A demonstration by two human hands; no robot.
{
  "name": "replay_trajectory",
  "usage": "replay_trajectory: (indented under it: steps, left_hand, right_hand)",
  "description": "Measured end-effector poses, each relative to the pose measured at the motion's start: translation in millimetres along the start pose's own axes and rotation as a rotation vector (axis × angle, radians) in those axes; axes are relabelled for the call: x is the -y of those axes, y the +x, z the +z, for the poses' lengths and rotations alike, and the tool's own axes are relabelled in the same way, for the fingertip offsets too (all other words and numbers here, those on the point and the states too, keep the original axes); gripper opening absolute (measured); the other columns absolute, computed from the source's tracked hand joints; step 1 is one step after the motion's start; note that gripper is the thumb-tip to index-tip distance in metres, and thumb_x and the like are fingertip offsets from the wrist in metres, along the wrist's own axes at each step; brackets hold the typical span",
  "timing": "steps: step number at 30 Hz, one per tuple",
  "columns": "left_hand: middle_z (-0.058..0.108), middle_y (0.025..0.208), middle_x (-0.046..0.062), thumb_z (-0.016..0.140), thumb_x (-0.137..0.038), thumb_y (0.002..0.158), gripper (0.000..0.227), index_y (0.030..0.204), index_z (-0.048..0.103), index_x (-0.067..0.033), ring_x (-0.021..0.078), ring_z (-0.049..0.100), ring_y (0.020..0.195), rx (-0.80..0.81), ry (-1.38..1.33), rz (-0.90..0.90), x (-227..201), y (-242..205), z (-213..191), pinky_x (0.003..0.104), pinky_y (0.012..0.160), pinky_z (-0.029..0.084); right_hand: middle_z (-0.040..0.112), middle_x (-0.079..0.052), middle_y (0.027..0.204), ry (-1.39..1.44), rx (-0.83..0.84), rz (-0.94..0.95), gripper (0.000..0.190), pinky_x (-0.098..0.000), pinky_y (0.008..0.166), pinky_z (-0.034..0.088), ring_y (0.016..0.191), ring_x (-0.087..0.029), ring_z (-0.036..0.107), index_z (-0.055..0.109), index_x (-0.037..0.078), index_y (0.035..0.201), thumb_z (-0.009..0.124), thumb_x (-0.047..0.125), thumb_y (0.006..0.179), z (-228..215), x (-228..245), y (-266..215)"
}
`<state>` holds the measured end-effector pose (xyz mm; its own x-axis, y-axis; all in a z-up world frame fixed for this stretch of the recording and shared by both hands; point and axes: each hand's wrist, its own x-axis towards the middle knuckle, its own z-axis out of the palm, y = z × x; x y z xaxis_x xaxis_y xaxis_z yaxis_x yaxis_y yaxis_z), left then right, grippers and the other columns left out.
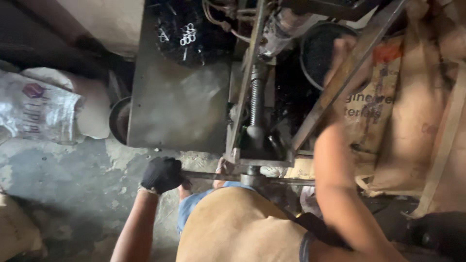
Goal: The person operates a manual press machine by placing small metal pieces into a mold, pulling a lever to activate the press, and removing the formed pieces. The person repeats this cycle multiple times, handling the metal pieces and the lever throughout.
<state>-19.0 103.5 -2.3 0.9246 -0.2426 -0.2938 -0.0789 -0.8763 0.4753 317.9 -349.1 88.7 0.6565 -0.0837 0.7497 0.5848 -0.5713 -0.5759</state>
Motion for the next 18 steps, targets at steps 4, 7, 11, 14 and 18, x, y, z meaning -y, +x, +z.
replay_trajectory:
  steps: [4,7,11,14,18]
  left_hand:
    - [0.069,0.071,0.014,0.079,-0.04,0.066,0.028,0.069,0.07,-0.0134,0.0392,0.068,0.072,-0.101,-0.001,0.117,12.9,-4.5,12.0,0.051,0.063,0.052]
    - [0.067,0.07,0.015,0.078,-0.04,0.068,0.03,0.07,0.069,-0.0117,0.0398,0.067,0.07,-0.182,-0.036,0.197,18.4,-0.8,20.0,0.052,0.062,0.051]
    - [0.068,0.072,0.015,0.077,-0.04,0.073,0.029,0.072,0.069,-0.0114,0.0406,0.067,0.07,-0.138,-0.09,0.193,20.5,-4.5,21.7,0.053,0.06,0.05]
    - [0.069,0.074,0.016,0.074,-0.043,0.077,0.03,0.073,0.072,-0.0125,0.0405,0.067,0.071,-0.022,-0.135,0.205,25.2,0.4,13.6,0.052,0.062,0.051]
    - [0.072,0.076,0.016,0.07,-0.05,0.077,0.036,0.074,0.076,-0.0147,0.0407,0.068,0.072,0.214,-0.096,0.217,34.7,10.3,3.7,0.053,0.065,0.052]
  right_hand:
    - [0.071,-0.018,0.118,-0.43,0.283,-0.033,0.016,-0.043,0.098,0.051,0.11,-0.036,0.066,0.073,-0.003,0.114,0.074,0.011,0.107,-57.6,-26.3,1.6]
    - [0.071,-0.017,0.12,-0.458,0.147,0.11,0.016,-0.0409,0.097,0.054,0.111,-0.033,0.068,0.075,-0.003,0.113,0.071,0.007,0.101,-101.0,-38.7,-22.5]
    - [0.068,-0.023,0.122,-0.617,-0.158,0.044,0.028,-0.0487,0.1,0.054,0.112,-0.037,0.067,0.074,-0.01,0.123,0.073,-0.006,0.095,-200.1,-7.6,-117.0]
    - [0.064,-0.009,0.099,-0.599,-0.391,0.547,0.025,-0.0398,0.081,0.052,0.09,-0.024,0.061,0.075,0.006,0.115,0.077,0.02,0.095,-240.2,25.1,-194.4]
    - [0.054,0.006,0.07,0.339,-0.657,1.339,0.028,-0.0305,0.059,0.048,0.061,-0.011,0.051,0.069,0.021,0.1,0.077,0.047,0.095,-245.3,50.1,-232.2]
